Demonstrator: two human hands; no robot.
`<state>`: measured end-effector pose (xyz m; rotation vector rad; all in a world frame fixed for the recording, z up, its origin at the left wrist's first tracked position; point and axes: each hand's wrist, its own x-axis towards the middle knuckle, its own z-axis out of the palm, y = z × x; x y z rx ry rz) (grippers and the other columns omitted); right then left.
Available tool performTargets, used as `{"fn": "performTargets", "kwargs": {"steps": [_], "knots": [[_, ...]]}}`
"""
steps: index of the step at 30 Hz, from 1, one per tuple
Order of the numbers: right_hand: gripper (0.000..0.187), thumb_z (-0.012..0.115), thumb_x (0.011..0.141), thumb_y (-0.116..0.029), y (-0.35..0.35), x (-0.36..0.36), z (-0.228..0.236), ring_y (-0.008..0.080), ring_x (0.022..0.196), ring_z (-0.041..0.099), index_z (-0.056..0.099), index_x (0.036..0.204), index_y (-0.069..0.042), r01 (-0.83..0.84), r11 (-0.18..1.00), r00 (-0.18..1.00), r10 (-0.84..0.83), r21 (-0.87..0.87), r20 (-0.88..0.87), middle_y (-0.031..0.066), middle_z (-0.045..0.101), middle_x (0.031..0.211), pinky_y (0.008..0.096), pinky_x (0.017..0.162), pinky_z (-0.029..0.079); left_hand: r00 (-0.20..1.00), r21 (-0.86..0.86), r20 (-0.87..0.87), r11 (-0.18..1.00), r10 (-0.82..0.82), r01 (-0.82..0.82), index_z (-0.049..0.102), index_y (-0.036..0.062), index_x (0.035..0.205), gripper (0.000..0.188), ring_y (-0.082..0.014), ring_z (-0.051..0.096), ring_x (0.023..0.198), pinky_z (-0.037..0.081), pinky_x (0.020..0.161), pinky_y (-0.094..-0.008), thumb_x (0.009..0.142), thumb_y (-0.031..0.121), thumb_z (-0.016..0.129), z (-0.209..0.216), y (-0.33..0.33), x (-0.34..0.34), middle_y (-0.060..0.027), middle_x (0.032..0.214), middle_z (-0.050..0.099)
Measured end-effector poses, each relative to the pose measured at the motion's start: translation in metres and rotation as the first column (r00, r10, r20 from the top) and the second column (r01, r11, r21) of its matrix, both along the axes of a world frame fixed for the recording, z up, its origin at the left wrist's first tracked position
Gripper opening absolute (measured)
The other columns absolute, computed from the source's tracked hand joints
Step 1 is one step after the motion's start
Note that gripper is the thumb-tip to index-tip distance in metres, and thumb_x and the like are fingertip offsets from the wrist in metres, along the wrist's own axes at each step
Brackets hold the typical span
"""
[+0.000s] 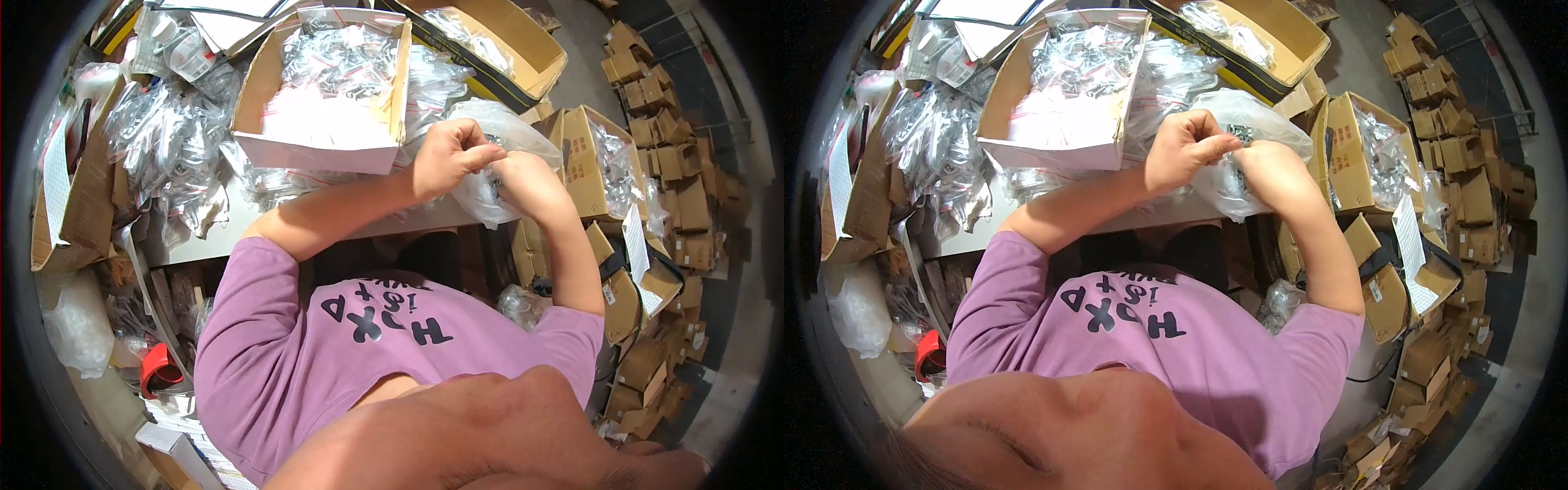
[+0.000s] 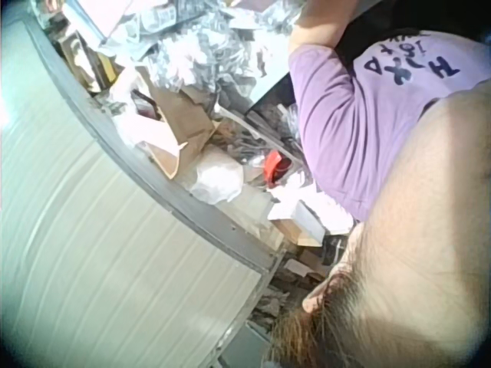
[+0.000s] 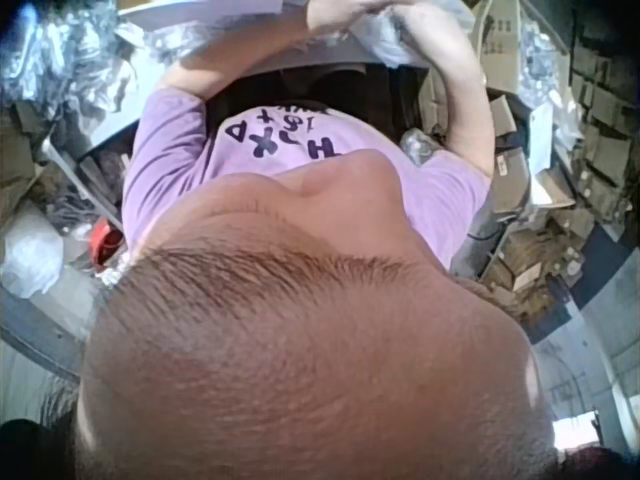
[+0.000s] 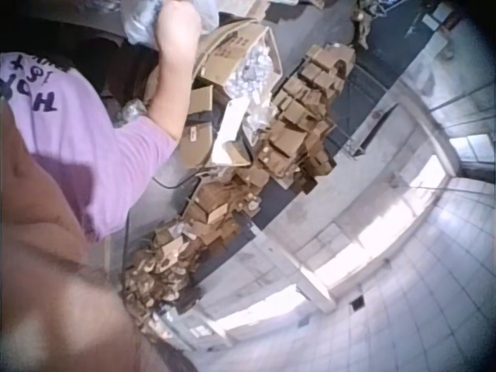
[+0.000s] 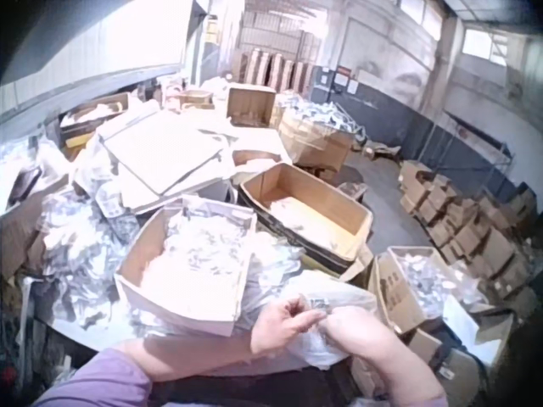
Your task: The person picks small silver metal parts from a cardboard box and places them into a white plastic bag held in their other hand.
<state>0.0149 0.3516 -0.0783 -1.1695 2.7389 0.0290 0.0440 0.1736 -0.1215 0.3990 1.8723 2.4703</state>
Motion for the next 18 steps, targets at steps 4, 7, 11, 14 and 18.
{"fn": "performTargets", "kwargs": {"steps": [4, 7, 11, 14, 18], "knots": [[0.016, 0.059, 0.063, 0.000, -0.006, 0.004, 0.001, 0.0357, 0.072, 0.062, 0.065, 0.078, -0.002, 0.023, 0.998, 0.999, -0.020, 0.063, -0.041, 0.0194, 0.062, 0.075, 0.0427, 0.065, 0.050, 0.962, 0.049, -0.238, 0.991, 0.134, -0.126, 0.066, -0.0039, 0.086, 0.015, -0.0075, 0.055, 0.062, 0.046, 0.058, -0.0214, 0.085, 0.011, 0.065, -0.005, 0.008, -0.004, -0.0036, 0.068, 0.063], [0.013, 0.061, 0.062, -0.001, -0.002, 0.007, 0.000, 0.0358, 0.068, 0.061, 0.064, 0.074, -0.004, -0.021, 0.998, 0.996, 0.026, 0.057, -0.087, 0.0176, 0.062, 0.071, 0.0426, 0.063, 0.050, 0.985, 0.143, -0.137, 0.986, 0.104, -0.084, 0.067, -0.0041, 0.093, 0.016, -0.0078, 0.056, 0.065, 0.046, 0.062, -0.0208, 0.084, 0.010, 0.066, -0.001, 0.009, -0.001, -0.0035, 0.071, 0.064], [0.008, 0.059, 0.067, -0.003, 0.000, 0.011, 0.005, 0.0332, 0.068, 0.063, 0.064, 0.072, -0.005, -0.100, 0.988, 0.991, 0.088, -0.115, -0.105, 0.0161, 0.062, 0.069, 0.0420, 0.061, 0.051, 0.999, 0.000, -0.045, 1.000, -0.009, 0.009, 0.068, -0.0039, 0.092, 0.016, -0.0069, 0.055, 0.065, 0.045, 0.061, -0.0205, 0.084, 0.010, 0.067, -0.003, -0.001, 0.000, -0.0028, 0.070, 0.064], [0.008, 0.059, 0.067, -0.003, -0.005, 0.012, 0.006, 0.0328, 0.068, 0.063, 0.065, 0.072, -0.006, -0.081, 0.994, 0.994, 0.075, -0.073, -0.084, 0.0161, 0.062, 0.070, 0.0423, 0.062, 0.051, 0.998, -0.040, -0.052, 0.999, -0.020, 0.018, 0.068, -0.0034, 0.090, 0.015, -0.0068, 0.054, 0.065, 0.044, 0.061, -0.0208, 0.083, 0.010, 0.068, -0.001, -0.003, 0.001, -0.0032, 0.072, 0.063], [0.006, 0.063, 0.067, -0.008, 0.001, 0.006, -0.001, 0.0328, 0.069, 0.063, 0.064, 0.072, -0.007, -0.078, 0.996, 0.994, 0.075, -0.045, -0.075, 0.0166, 0.062, 0.071, 0.0430, 0.063, 0.051, 0.980, -0.050, -0.191, 0.996, 0.059, -0.070, 0.065, -0.0025, 0.075, 0.013, -0.0077, 0.056, 0.073, 0.046, 0.065, -0.0221, 0.081, 0.008, 0.070, 0.002, 0.002, -0.003, -0.0071, 0.082, 0.064]]}}
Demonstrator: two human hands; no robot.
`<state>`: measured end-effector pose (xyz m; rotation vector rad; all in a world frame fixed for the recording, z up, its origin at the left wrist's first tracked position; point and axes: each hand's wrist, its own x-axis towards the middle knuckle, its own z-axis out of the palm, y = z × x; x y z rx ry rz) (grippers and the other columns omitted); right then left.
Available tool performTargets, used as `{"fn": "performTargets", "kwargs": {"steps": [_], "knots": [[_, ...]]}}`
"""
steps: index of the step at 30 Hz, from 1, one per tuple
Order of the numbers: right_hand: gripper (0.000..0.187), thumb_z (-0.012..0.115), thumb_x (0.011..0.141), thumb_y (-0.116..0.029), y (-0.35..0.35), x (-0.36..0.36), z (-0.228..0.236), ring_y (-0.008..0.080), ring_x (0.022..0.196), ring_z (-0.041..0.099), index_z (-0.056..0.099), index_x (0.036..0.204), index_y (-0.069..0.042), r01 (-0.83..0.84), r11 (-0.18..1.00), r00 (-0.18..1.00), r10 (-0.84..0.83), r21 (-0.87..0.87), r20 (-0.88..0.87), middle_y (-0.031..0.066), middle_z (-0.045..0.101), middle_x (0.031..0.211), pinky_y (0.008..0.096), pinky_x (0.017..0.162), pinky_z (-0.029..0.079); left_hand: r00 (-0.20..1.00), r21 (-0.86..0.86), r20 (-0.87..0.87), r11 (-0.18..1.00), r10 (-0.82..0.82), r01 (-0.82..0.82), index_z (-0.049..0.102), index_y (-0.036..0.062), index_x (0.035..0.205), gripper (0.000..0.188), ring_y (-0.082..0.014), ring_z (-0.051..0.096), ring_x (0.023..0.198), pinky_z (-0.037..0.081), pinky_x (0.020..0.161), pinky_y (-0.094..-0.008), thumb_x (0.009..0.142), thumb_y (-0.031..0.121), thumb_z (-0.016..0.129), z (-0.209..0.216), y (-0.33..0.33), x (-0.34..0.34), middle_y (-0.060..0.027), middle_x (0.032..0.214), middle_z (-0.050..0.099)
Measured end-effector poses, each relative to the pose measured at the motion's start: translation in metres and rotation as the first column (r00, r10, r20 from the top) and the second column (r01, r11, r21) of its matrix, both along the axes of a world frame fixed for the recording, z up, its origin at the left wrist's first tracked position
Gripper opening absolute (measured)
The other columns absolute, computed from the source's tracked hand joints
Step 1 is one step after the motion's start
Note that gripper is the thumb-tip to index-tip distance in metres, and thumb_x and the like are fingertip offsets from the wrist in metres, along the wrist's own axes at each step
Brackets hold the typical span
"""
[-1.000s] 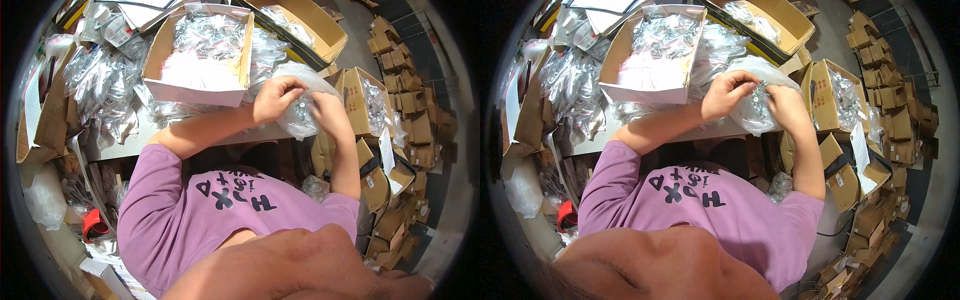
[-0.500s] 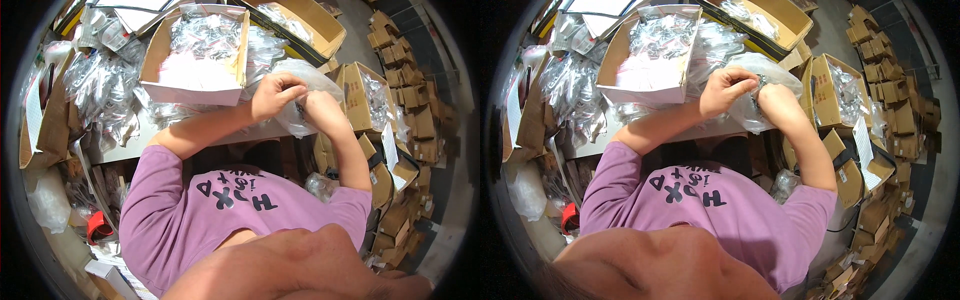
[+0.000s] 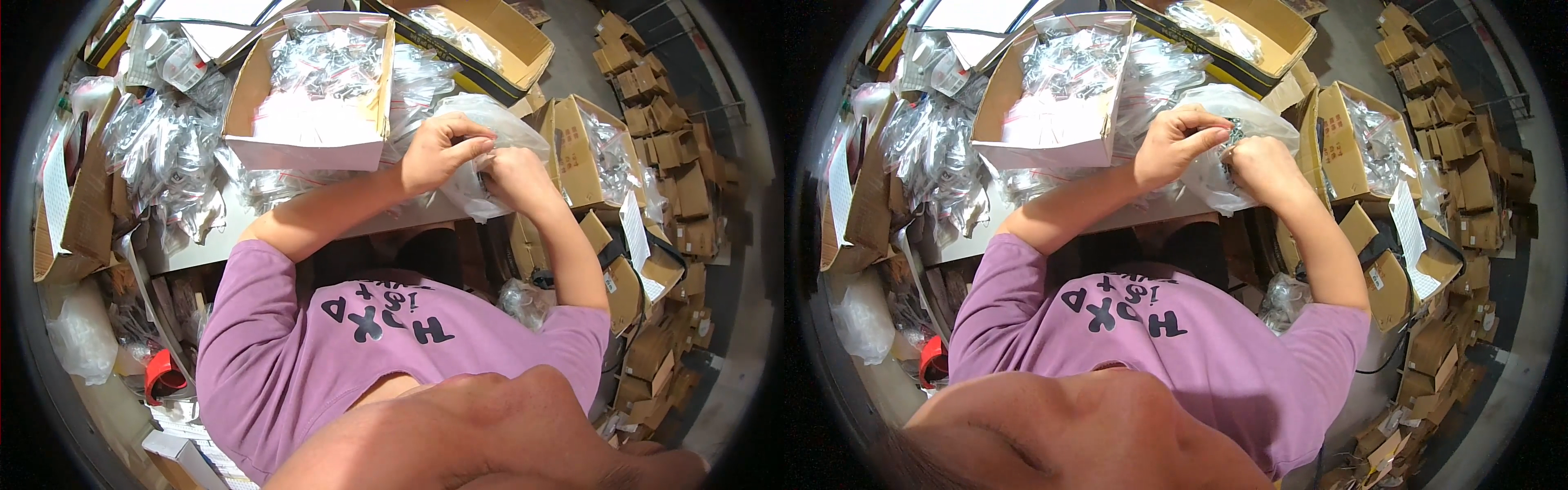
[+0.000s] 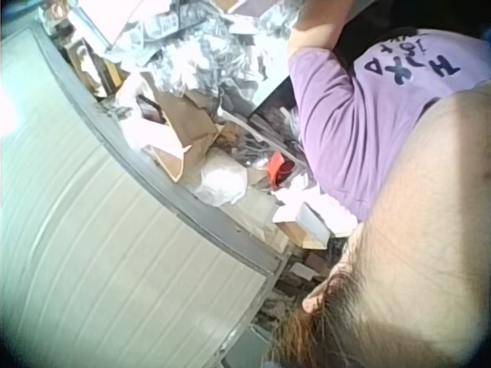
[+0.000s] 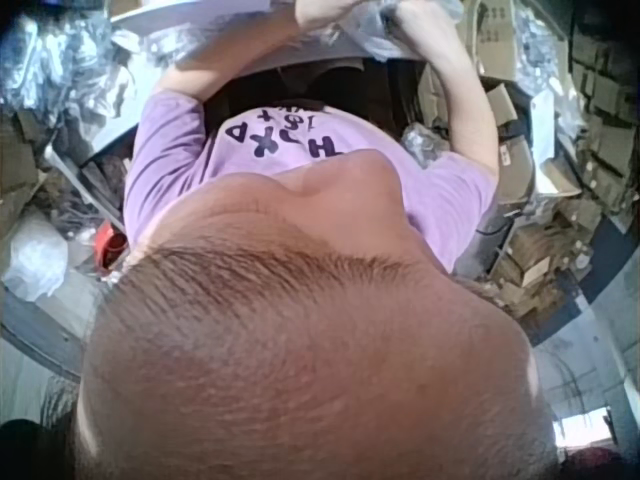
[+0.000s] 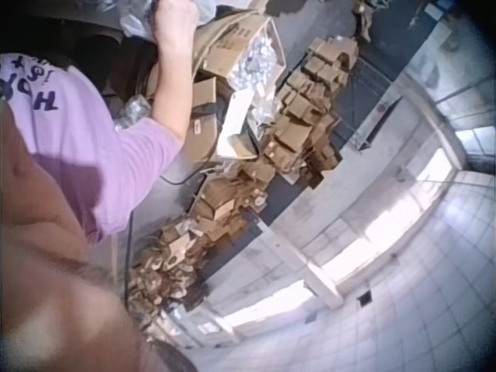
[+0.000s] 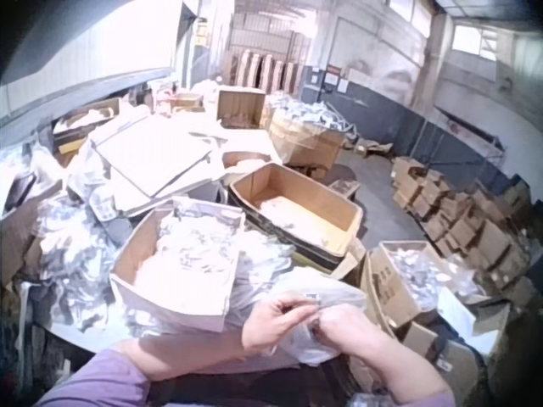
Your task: The person picks small silver metal parts from a cardboard box and places them into a white plastic bag held in their other hand.
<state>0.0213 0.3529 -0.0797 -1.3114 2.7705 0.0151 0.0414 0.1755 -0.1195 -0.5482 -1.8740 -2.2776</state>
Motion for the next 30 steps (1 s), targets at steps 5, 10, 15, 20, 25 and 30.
{"fn": "performTargets", "kwargs": {"steps": [5, 10, 15, 20, 25, 30], "knots": [[0.018, 0.068, 0.067, -0.013, 0.002, -0.011, 0.014, 0.0313, 0.068, 0.063, 0.069, 0.083, -0.005, 0.209, 0.962, 0.970, -0.181, -0.177, 0.164, 0.0172, 0.064, 0.077, 0.0371, 0.065, 0.052, 0.989, 0.108, 0.075, 0.987, -0.127, 0.118, 0.060, -0.0014, 0.067, 0.016, -0.0091, 0.059, 0.079, 0.049, 0.072, -0.0237, 0.078, 0.002, 0.071, -0.007, 0.004, 0.001, -0.0092, 0.086, 0.063], [0.023, 0.069, 0.072, -0.008, 0.014, -0.022, 0.022, 0.0153, 0.075, 0.065, 0.068, 0.092, 0.003, 0.519, 0.742, 0.771, -0.190, -0.426, 0.608, 0.0109, 0.069, 0.080, 0.0285, 0.070, 0.050, 0.942, -0.046, 0.252, 0.970, -0.220, 0.239, 0.057, 0.0018, 0.073, 0.018, -0.0069, 0.057, 0.070, 0.048, 0.064, -0.0214, 0.076, 0.004, 0.074, -0.010, -0.002, -0.003, -0.0041, 0.079, 0.063], [0.024, 0.068, 0.077, -0.002, 0.016, -0.019, 0.030, 0.0133, 0.084, 0.062, 0.064, 0.100, 0.003, 0.672, 0.533, 0.570, 0.070, -0.514, 0.818, 0.0088, 0.067, 0.092, 0.0270, 0.077, 0.050, 0.964, -0.078, 0.138, 0.968, -0.226, 0.238, 0.056, 0.0019, 0.075, 0.035, -0.0091, 0.049, 0.064, 0.043, 0.058, -0.0266, 0.070, 0.026, 0.081, -0.026, 0.006, -0.010, -0.0037, 0.066, 0.056], [0.023, 0.065, 0.078, 0.003, 0.000, -0.010, 0.034, 0.0130, 0.085, 0.063, 0.064, 0.101, 0.005, 0.599, 0.594, 0.571, 0.154, -0.537, 0.807, 0.0090, 0.067, 0.093, 0.0259, 0.079, 0.050, 0.974, -0.246, 0.109, 0.944, -0.198, 0.219, 0.060, 0.0003, 0.088, 0.030, -0.0061, 0.052, 0.070, 0.044, 0.063, -0.0245, 0.072, 0.017, 0.080, -0.011, 0.000, -0.003, -0.0011, 0.073, 0.060], [0.022, 0.062, 0.078, 0.006, -0.010, -0.003, 0.034, 0.0125, 0.086, 0.063, 0.065, 0.100, 0.004, 0.505, 0.642, 0.673, 0.125, -0.576, 0.729, 0.0084, 0.068, 0.093, 0.0252, 0.078, 0.051, 0.964, -0.241, 0.097, 0.934, -0.246, 0.262, 0.063, -0.0014, 0.098, 0.034, -0.0065, 0.054, 0.073, 0.046, 0.067, -0.0251, 0.070, 0.011, 0.078, -0.009, 0.000, -0.003, -0.0019, 0.076, 0.063], [0.021, 0.062, 0.077, 0.007, -0.016, 0.002, 0.037, 0.0117, 0.083, 0.063, 0.066, 0.096, 0.002, 0.435, 0.670, 0.761, 0.083, -0.602, 0.643, 0.0078, 0.068, 0.088, 0.0247, 0.076, 0.050, 0.942, -0.099, 0.119, 0.940, -0.314, 0.326, 0.065, -0.0010, 0.093, 0.027, -0.0066, 0.056, 0.075, 0.048, 0.070, -0.0252, 0.070, 0.008, 0.077, -0.013, 0.001, -0.003, -0.0027, 0.079, 0.066]]}}
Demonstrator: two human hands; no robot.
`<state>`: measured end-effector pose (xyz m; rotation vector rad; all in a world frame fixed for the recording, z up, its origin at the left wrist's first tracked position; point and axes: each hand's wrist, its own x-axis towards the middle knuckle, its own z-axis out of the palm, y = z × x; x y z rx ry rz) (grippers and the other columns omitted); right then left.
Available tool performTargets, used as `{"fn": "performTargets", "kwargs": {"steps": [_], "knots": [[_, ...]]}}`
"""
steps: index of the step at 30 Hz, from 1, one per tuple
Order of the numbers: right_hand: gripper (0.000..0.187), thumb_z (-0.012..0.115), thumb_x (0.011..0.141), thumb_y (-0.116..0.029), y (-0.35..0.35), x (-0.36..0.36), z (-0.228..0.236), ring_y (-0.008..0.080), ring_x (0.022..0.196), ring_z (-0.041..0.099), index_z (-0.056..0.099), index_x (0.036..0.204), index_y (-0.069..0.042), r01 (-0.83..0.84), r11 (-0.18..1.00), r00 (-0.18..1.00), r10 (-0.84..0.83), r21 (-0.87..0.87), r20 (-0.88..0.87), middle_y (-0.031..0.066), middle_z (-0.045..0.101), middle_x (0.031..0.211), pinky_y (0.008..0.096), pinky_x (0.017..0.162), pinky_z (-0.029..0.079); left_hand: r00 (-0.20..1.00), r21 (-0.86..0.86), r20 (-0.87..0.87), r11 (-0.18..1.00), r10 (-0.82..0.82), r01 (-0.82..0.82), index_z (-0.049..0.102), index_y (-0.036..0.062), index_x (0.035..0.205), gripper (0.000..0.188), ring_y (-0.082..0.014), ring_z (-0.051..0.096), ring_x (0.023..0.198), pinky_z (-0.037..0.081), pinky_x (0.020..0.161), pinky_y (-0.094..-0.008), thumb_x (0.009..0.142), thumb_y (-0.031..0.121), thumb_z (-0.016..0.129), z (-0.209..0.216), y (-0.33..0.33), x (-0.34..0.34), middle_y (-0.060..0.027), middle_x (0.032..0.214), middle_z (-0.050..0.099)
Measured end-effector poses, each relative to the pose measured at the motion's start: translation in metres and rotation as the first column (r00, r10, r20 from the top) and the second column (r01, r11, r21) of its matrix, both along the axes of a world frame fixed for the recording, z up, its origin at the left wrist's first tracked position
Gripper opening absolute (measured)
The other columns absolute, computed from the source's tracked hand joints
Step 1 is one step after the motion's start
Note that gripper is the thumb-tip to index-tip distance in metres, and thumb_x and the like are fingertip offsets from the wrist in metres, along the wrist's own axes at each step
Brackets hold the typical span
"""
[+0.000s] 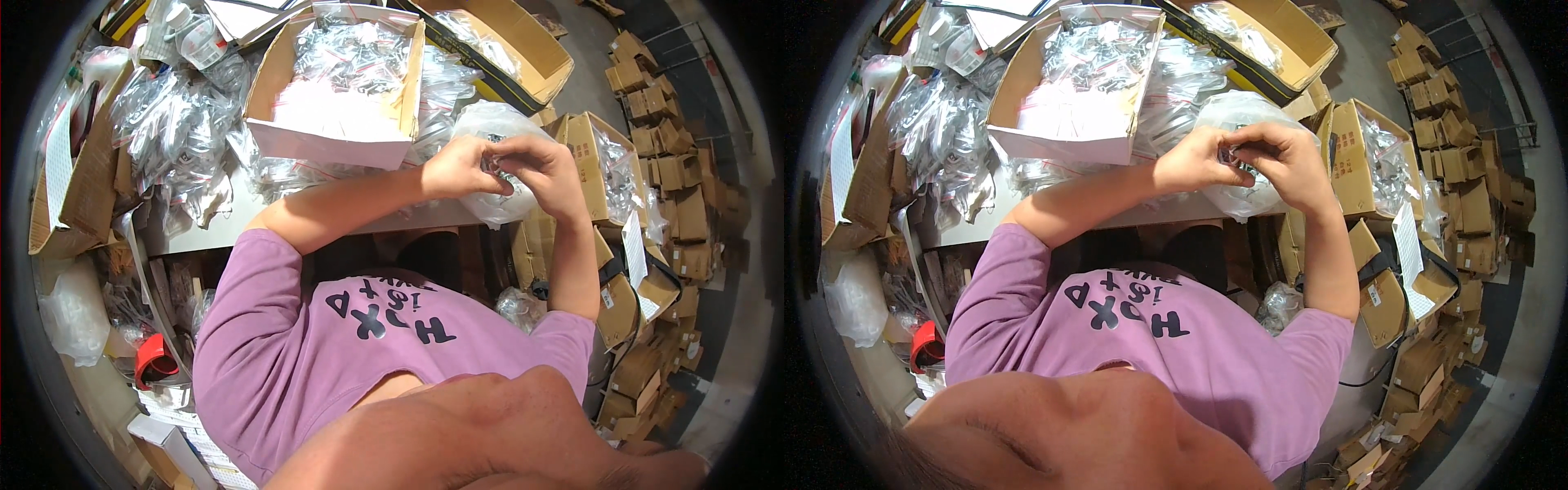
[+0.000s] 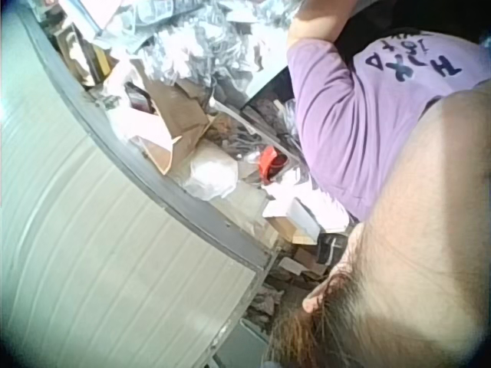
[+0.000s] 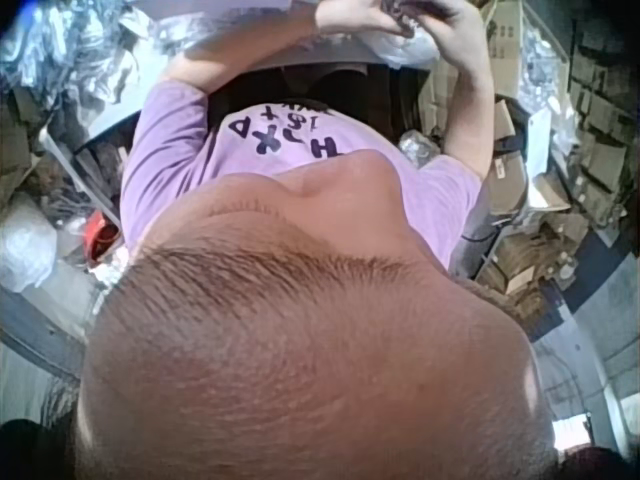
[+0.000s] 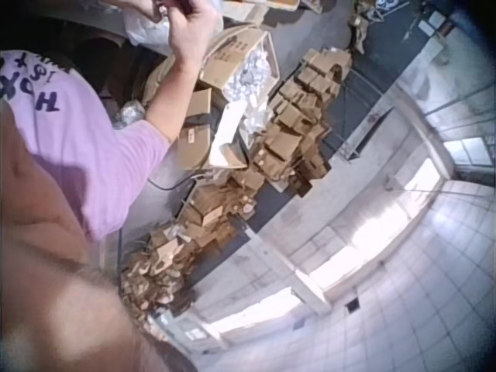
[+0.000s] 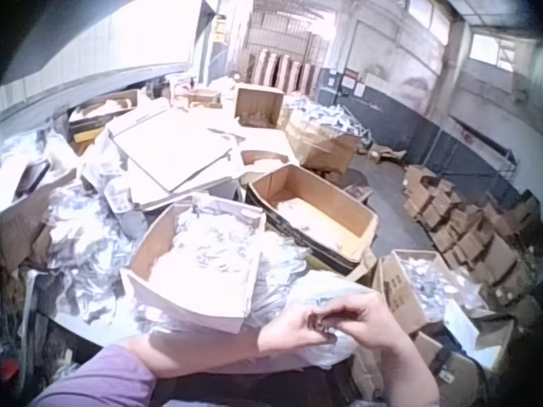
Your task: The person picks small silver metal parts from a cardboard box and places them into a white plastic bag held in their other hand.
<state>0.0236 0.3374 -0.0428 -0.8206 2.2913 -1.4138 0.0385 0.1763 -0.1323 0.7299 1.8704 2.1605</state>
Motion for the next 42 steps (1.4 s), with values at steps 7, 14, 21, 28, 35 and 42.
{"fn": "performTargets", "kwargs": {"steps": [7, 14, 21, 28, 35, 42], "knots": [[0.015, 0.065, 0.075, 0.005, -0.004, 0.009, 0.001, 0.0125, 0.074, 0.063, 0.066, 0.089, 0.001, 0.068, 0.997, 0.986, -0.072, -0.030, -0.148, 0.0070, 0.067, 0.082, 0.0255, 0.068, 0.051, 0.991, 0.109, 0.070, 0.988, -0.116, 0.108, 0.065, -0.0002, 0.096, 0.027, -0.0074, 0.058, 0.079, 0.048, 0.074, -0.0249, 0.073, 0.008, 0.076, 0.009, -0.001, 0.003, -0.0022, 0.083, 0.065], [0.012, 0.063, 0.081, -0.004, -0.003, 0.011, 0.012, 0.0144, 0.079, 0.062, 0.066, 0.091, 0.001, -0.026, 0.996, 0.941, 0.054, 0.087, -0.335, 0.0088, 0.066, 0.083, 0.0279, 0.071, 0.049, 0.956, 0.251, 0.179, 0.950, -0.232, 0.184, 0.062, 0.0019, 0.103, 0.029, -0.0098, 0.058, 0.087, 0.046, 0.081, -0.0255, 0.081, 0.017, 0.073, 0.011, -0.005, 0.005, -0.0049, 0.090, 0.064], [0.017, 0.060, 0.086, -0.012, 0.017, -0.003, -0.006, 0.0150, 0.078, 0.060, 0.064, 0.092, 0.004, 0.169, 0.983, 0.980, -0.160, 0.077, -0.117, 0.0101, 0.065, 0.083, 0.0276, 0.072, 0.046, 0.710, 0.601, 0.507, 0.791, -0.488, 0.114, 0.048, 0.0069, 0.070, 0.065, -0.0261, 0.064, 0.073, 0.051, 0.061, -0.0288, 0.087, 0.068, 0.033, 0.010, -0.005, -0.002, -0.0116, 0.068, 0.060], [0.018, 0.065, 0.079, -0.014, 0.002, 0.005, 0.006, 0.0218, 0.085, 0.060, 0.065, 0.091, 0.000, 0.011, 0.996, 0.924, 0.025, 0.094, -0.382, 0.0136, 0.062, 0.096, 0.0309, 0.074, 0.046, 0.595, 0.495, 0.689, 0.868, -0.415, 0.032, 0.053, 0.0077, 0.084, 0.079, -0.0172, 0.052, 0.059, 0.036, 0.046, -0.0217, 0.079, 0.081, 0.023, 0.015, -0.007, -0.002, -0.0057, 0.068, 0.052], [0.015, 0.064, 0.079, -0.010, 0.004, 0.000, -0.002, 0.0161, 0.088, 0.056, 0.062, 0.086, 0.003, 0.014, 1.000, 0.992, -0.011, 0.022, -0.126, 0.0105, 0.057, 0.106, 0.0282, 0.074, 0.046, 0.762, 0.587, 0.434, 0.792, -0.482, 0.167, 0.049, 0.0075, 0.118, 0.050, -0.0094, 0.052, 0.088, 0.042, 0.082, -0.0246, 0.091, 0.049, 0.050, 0.014, -0.005, 0.003, -0.0021, 0.095, 0.052], [0.017, 0.066, 0.083, -0.014, 0.021, 0.000, 0.004, 0.0072, 0.068, 0.055, 0.065, 0.088, 0.003, 0.235, 0.972, 0.965, -0.230, -0.025, 0.127, 0.0015, 0.063, 0.075, 0.0214, 0.064, 0.044, 0.965, 0.208, 0.237, 0.976, -0.108, 0.058, 0.050, -0.0017, 0.117, 0.033, -0.0085, 0.055, 0.088, 0.046, 0.081, -0.0239, 0.086, 0.008, 0.054, 0.005, -0.003, 0.000, -0.0024, 0.094, 0.057]]}}
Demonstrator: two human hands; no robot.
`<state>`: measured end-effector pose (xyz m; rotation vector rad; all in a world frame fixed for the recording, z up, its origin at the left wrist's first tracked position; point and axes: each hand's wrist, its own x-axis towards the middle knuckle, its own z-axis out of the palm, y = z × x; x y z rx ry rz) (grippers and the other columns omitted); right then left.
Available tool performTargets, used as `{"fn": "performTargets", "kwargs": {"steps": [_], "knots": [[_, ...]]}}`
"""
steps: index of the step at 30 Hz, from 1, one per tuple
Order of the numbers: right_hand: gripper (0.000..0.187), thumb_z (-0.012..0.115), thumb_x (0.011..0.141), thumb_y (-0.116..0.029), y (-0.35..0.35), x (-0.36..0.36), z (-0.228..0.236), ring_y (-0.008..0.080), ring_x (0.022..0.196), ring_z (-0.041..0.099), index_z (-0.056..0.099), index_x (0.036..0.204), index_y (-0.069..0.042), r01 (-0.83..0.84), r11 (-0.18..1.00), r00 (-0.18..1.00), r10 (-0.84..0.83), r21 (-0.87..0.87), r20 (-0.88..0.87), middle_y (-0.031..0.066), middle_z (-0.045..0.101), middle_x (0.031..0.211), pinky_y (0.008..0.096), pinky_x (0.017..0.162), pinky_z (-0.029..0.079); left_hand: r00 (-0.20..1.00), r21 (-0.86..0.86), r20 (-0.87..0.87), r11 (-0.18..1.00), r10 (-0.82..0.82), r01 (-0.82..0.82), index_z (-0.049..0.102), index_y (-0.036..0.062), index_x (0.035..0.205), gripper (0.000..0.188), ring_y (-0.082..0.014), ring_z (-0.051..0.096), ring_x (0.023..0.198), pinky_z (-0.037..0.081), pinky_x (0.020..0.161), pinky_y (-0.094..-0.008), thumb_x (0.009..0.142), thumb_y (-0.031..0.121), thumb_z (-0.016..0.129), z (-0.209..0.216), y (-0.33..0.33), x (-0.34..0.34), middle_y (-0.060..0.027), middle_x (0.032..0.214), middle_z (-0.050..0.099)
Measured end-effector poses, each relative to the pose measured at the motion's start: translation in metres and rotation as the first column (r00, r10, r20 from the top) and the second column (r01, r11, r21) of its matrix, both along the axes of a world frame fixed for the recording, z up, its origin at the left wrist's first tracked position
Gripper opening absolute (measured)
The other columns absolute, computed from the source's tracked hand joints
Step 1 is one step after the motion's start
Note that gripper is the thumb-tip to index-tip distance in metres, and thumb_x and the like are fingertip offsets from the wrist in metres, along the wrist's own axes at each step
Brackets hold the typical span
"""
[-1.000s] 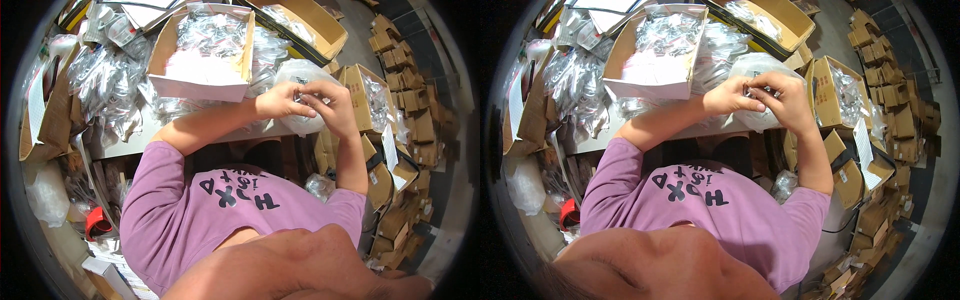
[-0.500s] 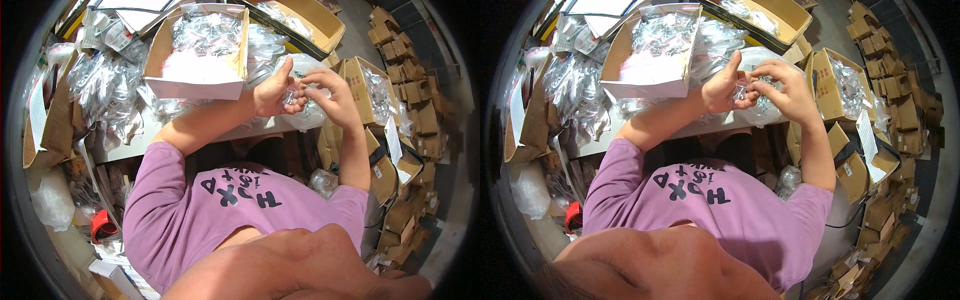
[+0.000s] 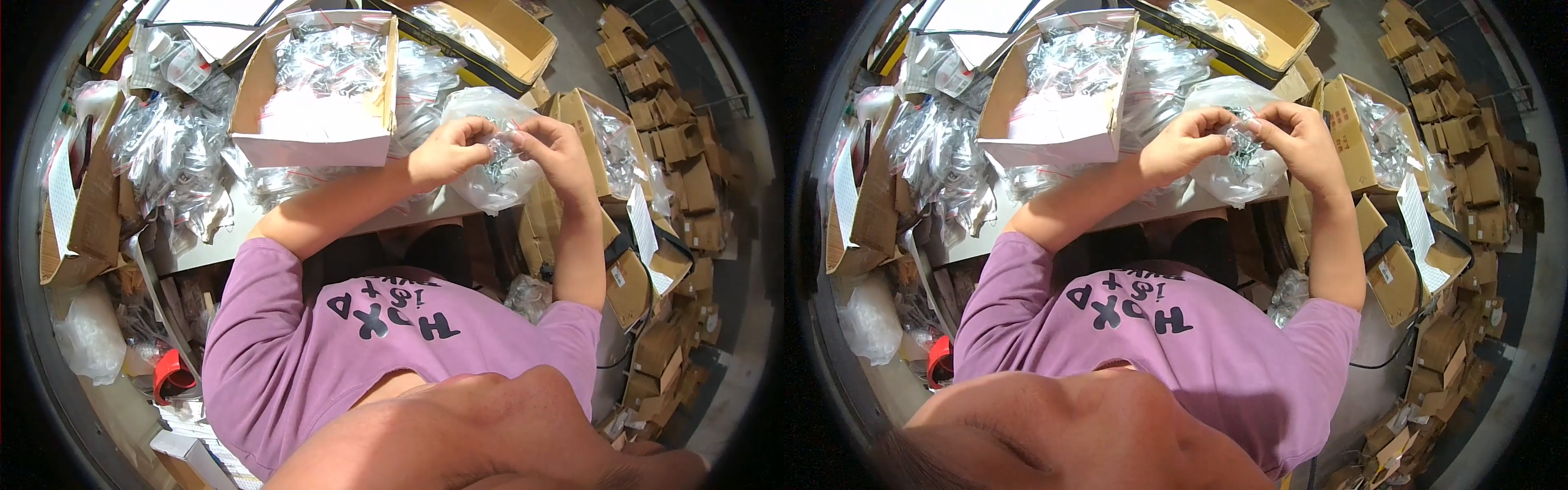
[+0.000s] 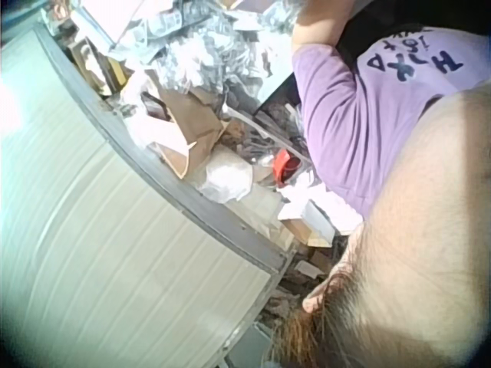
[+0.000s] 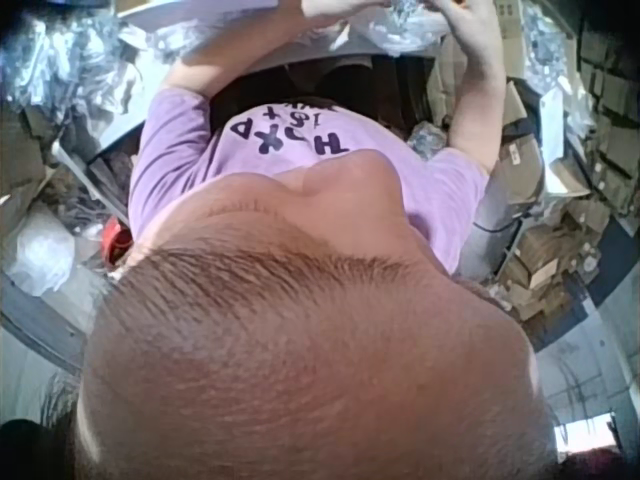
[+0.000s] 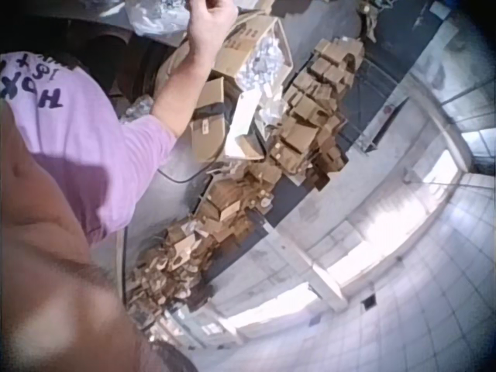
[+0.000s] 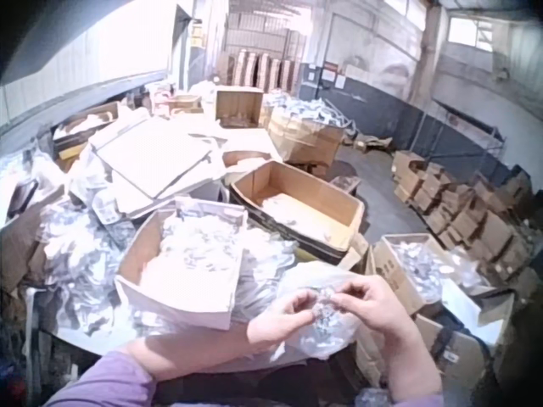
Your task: The person picks small silver metal parts from a cardboard box and places them into a white plastic bag held in their other hand.
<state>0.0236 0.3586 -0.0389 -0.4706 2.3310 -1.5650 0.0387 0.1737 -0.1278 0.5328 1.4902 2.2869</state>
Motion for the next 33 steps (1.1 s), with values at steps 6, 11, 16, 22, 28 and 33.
{"fn": "performTargets", "kwargs": {"steps": [6, 11, 16, 22, 28, 33], "knots": [[0.015, 0.068, 0.081, -0.013, 0.007, 0.001, -0.003, 0.0068, 0.066, 0.054, 0.063, 0.086, 0.000, 0.061, 0.996, 0.997, -0.056, -0.072, 0.061, 0.0014, 0.062, 0.073, 0.0209, 0.061, 0.043, 1.000, 0.103, -0.016, 0.995, 0.010, -0.008, 0.054, -0.0033, 0.110, 0.027, -0.0084, 0.056, 0.084, 0.047, 0.077, -0.0227, 0.088, 0.011, 0.057, 0.005, 0.000, 0.004, -0.0035, 0.092, 0.059], [0.018, 0.070, 0.079, -0.011, 0.003, 0.005, -0.002, 0.0067, 0.067, 0.055, 0.061, 0.092, -0.001, 0.056, 0.996, 0.998, -0.052, -0.075, 0.047, 0.0013, 0.062, 0.075, 0.0206, 0.061, 0.043, 0.998, 0.080, 0.058, 0.996, 0.023, -0.027, 0.057, -0.0024, 0.105, 0.023, -0.0071, 0.055, 0.079, 0.048, 0.073, -0.0222, 0.089, 0.014, 0.058, 0.008, -0.002, 0.004, -0.0031, 0.088, 0.059], [0.026, 0.071, 0.077, -0.006, 0.000, 0.004, -0.004, 0.0065, 0.069, 0.057, 0.058, 0.099, -0.002, -0.076, 0.996, 0.977, 0.086, -0.054, 0.196, 0.0019, 0.062, 0.077, 0.0193, 0.061, 0.043, 0.999, 0.013, 0.033, 0.999, 0.032, -0.032, 0.060, -0.0008, 0.094, 0.019, -0.0050, 0.053, 0.068, 0.046, 0.064, -0.0192, 0.091, 0.017, 0.059, 0.004, 0.000, 0.003, -0.0013, 0.080, 0.059], [0.017, 0.068, 0.082, -0.016, -0.002, 0.004, -0.002, 0.0039, 0.064, 0.050, 0.060, 0.090, -0.003, -0.116, 0.991, 0.972, 0.101, 0.062, 0.211, -0.0023, 0.057, 0.073, 0.0190, 0.057, 0.039, 0.997, -0.041, 0.001, 0.997, 0.071, -0.071, 0.060, 0.0007, 0.087, 0.019, -0.0042, 0.052, 0.064, 0.043, 0.059, -0.0179, 0.091, 0.019, 0.059, 0.007, -0.002, 0.003, -0.0005, 0.074, 0.059], [0.017, 0.064, 0.085, -0.022, 0.000, 0.002, -0.013, 0.0023, 0.061, 0.042, 0.058, 0.084, -0.006, -0.170, 0.985, 0.948, 0.161, 0.008, 0.276, -0.0061, 0.049, 0.069, 0.0183, 0.053, 0.032, 0.998, -0.049, -0.003, 0.997, 0.063, -0.063, 0.060, 0.0008, 0.087, 0.018, -0.0044, 0.051, 0.063, 0.043, 0.058, -0.0186, 0.091, 0.018, 0.058, 0.003, 0.001, 0.002, -0.0002, 0.074, 0.058], [0.015, 0.062, 0.086, -0.021, 0.000, 0.001, -0.017, 0.0017, 0.060, 0.038, 0.057, 0.083, -0.007, -0.196, 0.978, 0.942, 0.208, -0.072, 0.263, -0.0075, 0.046, 0.069, 0.0178, 0.053, 0.030, 1.000, 0.029, 0.002, 0.999, 0.023, -0.023, 0.059, 0.0007, 0.087, 0.018, -0.0049, 0.051, 0.063, 0.042, 0.058, -0.0187, 0.091, 0.018, 0.058, 0.000, 0.002, 0.002, -0.0004, 0.074, 0.058]]}}
